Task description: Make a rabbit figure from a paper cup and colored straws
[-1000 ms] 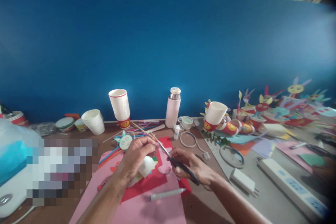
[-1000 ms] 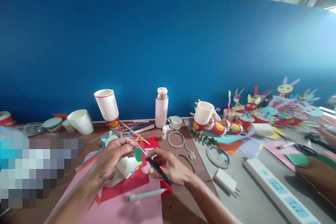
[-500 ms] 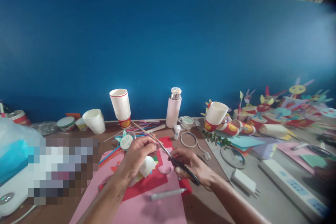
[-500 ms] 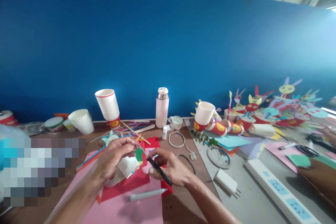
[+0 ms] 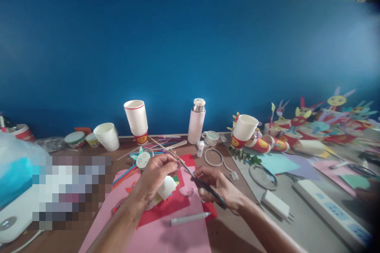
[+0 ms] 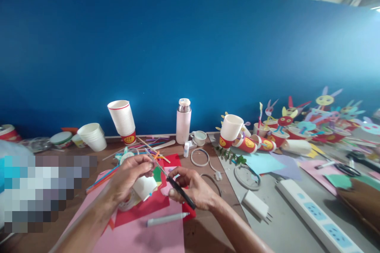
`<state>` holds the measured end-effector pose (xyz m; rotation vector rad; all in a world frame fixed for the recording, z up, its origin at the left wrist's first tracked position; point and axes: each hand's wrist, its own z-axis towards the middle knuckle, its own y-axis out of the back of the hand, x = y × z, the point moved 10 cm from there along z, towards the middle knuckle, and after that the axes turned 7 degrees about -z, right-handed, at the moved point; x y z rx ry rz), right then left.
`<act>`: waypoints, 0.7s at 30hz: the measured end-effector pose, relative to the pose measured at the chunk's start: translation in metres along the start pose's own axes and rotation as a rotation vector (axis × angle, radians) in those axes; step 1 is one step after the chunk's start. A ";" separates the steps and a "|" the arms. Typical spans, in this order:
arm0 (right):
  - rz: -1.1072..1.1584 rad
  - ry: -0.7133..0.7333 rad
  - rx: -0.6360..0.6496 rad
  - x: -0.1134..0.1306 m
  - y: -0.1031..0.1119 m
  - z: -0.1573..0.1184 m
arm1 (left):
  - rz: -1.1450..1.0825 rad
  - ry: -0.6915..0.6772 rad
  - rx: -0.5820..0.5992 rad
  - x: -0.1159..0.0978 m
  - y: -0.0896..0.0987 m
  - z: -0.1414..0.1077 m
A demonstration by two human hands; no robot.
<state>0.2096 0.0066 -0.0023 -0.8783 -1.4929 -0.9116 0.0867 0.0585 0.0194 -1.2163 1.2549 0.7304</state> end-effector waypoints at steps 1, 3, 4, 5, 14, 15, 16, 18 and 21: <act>0.000 0.005 0.001 0.000 0.000 0.000 | -0.002 0.001 0.000 0.000 0.000 0.000; -0.001 0.017 0.014 0.001 -0.001 0.000 | -0.002 0.003 -0.001 0.001 0.000 0.001; -0.006 0.020 0.016 0.001 -0.001 0.000 | -0.001 0.004 -0.002 0.001 0.001 0.001; -0.017 0.021 0.017 0.001 -0.001 0.000 | 0.000 0.004 -0.005 0.001 0.001 0.001; -0.132 0.030 0.017 0.000 0.000 0.000 | -0.005 0.003 0.016 0.000 -0.003 -0.001; -0.120 0.027 0.014 0.001 0.001 -0.001 | -0.007 0.004 0.014 0.000 -0.002 -0.001; -0.111 0.021 0.008 0.001 0.001 -0.001 | -0.010 0.008 0.010 0.000 -0.002 -0.001; -0.102 0.002 -0.011 0.001 0.002 -0.001 | -0.016 0.018 0.002 0.001 -0.001 -0.001; -0.104 -0.016 -0.037 0.001 0.003 -0.001 | -0.013 0.025 -0.003 0.002 0.000 -0.002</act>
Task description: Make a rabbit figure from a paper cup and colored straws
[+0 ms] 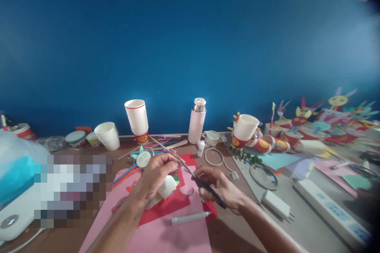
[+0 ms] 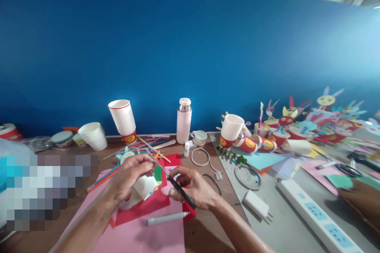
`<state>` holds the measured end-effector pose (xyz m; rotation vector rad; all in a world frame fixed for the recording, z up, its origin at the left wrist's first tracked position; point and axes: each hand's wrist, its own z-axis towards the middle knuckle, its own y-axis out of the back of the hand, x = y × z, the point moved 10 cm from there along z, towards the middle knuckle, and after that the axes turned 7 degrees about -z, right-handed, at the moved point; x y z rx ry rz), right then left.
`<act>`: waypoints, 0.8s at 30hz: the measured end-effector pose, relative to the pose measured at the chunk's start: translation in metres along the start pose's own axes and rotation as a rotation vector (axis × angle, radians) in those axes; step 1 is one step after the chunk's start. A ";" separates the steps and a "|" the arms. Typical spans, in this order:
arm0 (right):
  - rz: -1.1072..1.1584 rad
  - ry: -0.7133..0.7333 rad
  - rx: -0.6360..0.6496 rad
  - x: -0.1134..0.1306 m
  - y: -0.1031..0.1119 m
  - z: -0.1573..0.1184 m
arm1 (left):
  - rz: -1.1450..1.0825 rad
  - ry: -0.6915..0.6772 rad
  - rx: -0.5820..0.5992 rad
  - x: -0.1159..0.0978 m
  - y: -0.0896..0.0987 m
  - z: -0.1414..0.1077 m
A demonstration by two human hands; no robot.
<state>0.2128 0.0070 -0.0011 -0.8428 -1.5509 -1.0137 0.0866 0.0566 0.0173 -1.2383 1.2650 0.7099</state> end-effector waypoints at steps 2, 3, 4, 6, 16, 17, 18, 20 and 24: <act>-0.004 -0.005 -0.008 0.000 0.001 0.000 | 0.001 -0.003 -0.004 0.000 0.000 0.000; -0.007 -0.011 -0.010 0.000 0.001 0.000 | 0.001 -0.007 -0.005 -0.001 0.000 0.000; -0.011 -0.017 -0.012 0.000 0.001 -0.001 | 0.004 -0.009 -0.006 -0.002 -0.001 0.000; -0.017 -0.027 -0.018 0.001 0.001 -0.001 | 0.023 -0.012 -0.010 -0.003 -0.001 0.000; -0.035 -0.031 -0.019 -0.002 0.003 -0.001 | 0.124 -0.042 0.018 -0.008 -0.001 0.002; -0.044 -0.031 -0.017 -0.003 0.004 -0.001 | 0.139 -0.045 0.029 -0.008 -0.001 0.002; -0.052 -0.033 -0.018 -0.004 0.004 -0.001 | 0.153 -0.046 0.039 -0.008 -0.001 0.003; -0.060 -0.041 -0.029 -0.006 0.005 -0.001 | 0.171 -0.044 0.057 -0.007 -0.001 0.003; -0.061 -0.047 -0.040 -0.007 0.006 -0.001 | 0.179 -0.038 0.087 -0.006 -0.002 0.003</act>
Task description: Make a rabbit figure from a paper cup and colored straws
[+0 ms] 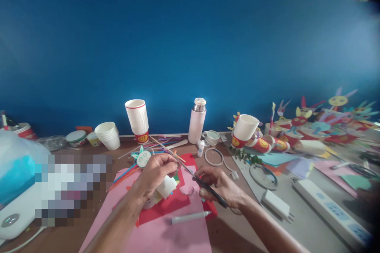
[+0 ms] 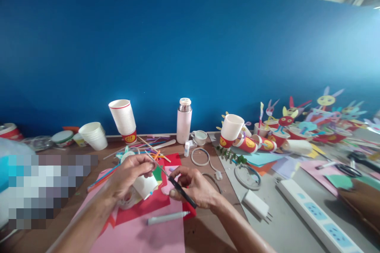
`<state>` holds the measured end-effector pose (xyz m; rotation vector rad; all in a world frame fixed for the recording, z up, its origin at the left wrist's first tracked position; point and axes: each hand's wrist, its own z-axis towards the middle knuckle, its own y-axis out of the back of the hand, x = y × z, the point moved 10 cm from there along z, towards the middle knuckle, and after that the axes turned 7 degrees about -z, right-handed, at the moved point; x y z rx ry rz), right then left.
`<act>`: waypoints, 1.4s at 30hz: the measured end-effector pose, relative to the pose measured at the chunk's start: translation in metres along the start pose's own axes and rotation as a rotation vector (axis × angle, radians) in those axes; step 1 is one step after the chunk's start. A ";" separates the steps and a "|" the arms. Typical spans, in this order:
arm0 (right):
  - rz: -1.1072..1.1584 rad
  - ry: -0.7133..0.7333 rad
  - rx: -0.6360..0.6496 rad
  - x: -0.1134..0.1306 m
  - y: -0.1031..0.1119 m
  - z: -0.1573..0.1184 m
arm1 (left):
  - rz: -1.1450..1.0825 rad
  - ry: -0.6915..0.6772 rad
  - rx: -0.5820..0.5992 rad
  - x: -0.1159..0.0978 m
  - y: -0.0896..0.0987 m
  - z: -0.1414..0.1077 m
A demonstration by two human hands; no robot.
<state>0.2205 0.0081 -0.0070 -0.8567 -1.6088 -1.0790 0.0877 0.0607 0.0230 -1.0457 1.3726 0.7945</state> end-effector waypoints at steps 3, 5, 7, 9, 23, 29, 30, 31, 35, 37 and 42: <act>-0.025 -0.008 -0.003 0.000 0.001 0.000 | 0.004 0.000 0.009 0.000 0.000 0.000; -0.053 -0.035 -0.011 -0.002 0.002 0.000 | 0.007 0.004 0.008 0.000 0.001 0.000; -0.083 -0.051 -0.020 -0.003 0.004 0.000 | 0.009 0.007 0.010 -0.001 0.000 0.000; -0.109 -0.049 -0.024 -0.003 0.005 0.000 | 0.007 0.010 0.012 -0.001 0.000 0.000; -0.342 0.069 -0.069 0.003 0.033 0.001 | 0.032 0.004 0.015 -0.005 0.003 0.000; -0.772 0.000 -0.176 -0.002 0.047 -0.013 | 0.035 -0.043 0.009 -0.010 0.006 0.000; -0.826 -0.022 -0.215 -0.004 0.050 -0.015 | 0.025 -0.042 0.005 -0.011 0.006 0.000; -0.865 -0.041 -0.251 -0.008 0.052 -0.018 | 0.008 -0.036 -0.001 -0.011 0.006 0.000; -0.930 -0.094 -0.336 -0.025 0.054 -0.029 | -0.081 -0.021 -0.019 -0.012 0.007 -0.001; -0.986 -0.134 -0.396 -0.035 0.055 -0.036 | -0.110 -0.027 -0.024 -0.012 0.007 -0.001; -1.140 -0.137 -0.421 -0.044 0.048 -0.042 | -0.161 -0.041 -0.050 -0.006 0.007 -0.002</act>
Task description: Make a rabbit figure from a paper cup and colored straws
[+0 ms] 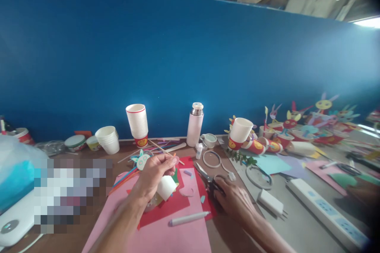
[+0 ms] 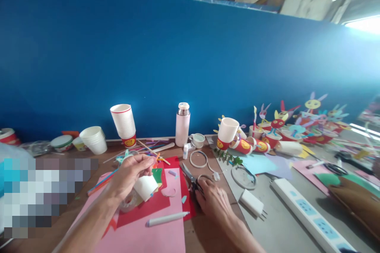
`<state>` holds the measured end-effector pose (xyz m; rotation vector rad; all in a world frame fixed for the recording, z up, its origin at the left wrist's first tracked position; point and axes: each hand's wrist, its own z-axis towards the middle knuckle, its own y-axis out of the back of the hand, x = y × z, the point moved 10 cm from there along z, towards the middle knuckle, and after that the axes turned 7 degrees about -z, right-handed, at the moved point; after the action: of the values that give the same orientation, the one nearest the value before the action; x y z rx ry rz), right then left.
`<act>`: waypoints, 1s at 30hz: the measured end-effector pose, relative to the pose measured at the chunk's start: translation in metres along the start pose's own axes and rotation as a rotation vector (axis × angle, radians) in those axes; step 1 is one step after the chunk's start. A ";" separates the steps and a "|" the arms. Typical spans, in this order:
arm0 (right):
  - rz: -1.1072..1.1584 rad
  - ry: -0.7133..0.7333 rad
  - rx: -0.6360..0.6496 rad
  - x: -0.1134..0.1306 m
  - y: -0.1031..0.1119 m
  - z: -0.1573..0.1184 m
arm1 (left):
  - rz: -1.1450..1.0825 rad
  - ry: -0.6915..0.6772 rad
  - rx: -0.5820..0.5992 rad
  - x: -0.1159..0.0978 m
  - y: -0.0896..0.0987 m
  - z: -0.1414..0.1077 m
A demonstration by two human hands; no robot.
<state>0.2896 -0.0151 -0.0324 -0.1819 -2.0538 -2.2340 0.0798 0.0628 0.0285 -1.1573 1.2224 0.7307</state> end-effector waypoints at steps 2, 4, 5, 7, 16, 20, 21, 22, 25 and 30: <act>-0.077 0.015 -0.008 0.003 0.000 0.000 | -0.022 -0.002 -0.005 0.003 0.000 -0.001; -0.158 0.026 -0.019 0.006 0.001 0.000 | -0.054 0.003 -0.014 0.006 0.002 -0.002; -0.191 0.031 -0.032 0.006 0.002 0.000 | -0.071 0.009 -0.023 0.008 0.005 -0.002; -0.238 0.038 -0.070 0.007 0.006 0.000 | -0.110 0.015 -0.054 0.011 0.012 -0.003; 0.107 0.175 -0.197 0.045 0.052 0.011 | -0.119 0.022 -0.212 0.033 0.035 -0.020; 0.542 0.280 -0.064 0.097 0.057 0.021 | -0.100 0.033 -0.228 0.044 0.028 -0.042; 0.624 0.290 -0.006 0.108 0.053 0.023 | -0.082 0.017 -0.212 0.045 0.026 -0.047; 0.690 0.303 0.049 0.119 0.048 0.024 | -0.065 -0.008 -0.219 0.045 0.026 -0.052; 0.803 0.353 0.151 0.143 0.034 0.026 | -0.082 0.020 -0.240 0.057 0.029 -0.063; 0.856 0.334 0.145 0.147 0.026 0.033 | -0.167 0.098 -0.220 0.077 0.037 -0.062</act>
<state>0.1489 0.0162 0.0187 -0.5172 -1.5286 -1.4697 0.0445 0.0039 -0.0515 -1.4736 1.1301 0.7010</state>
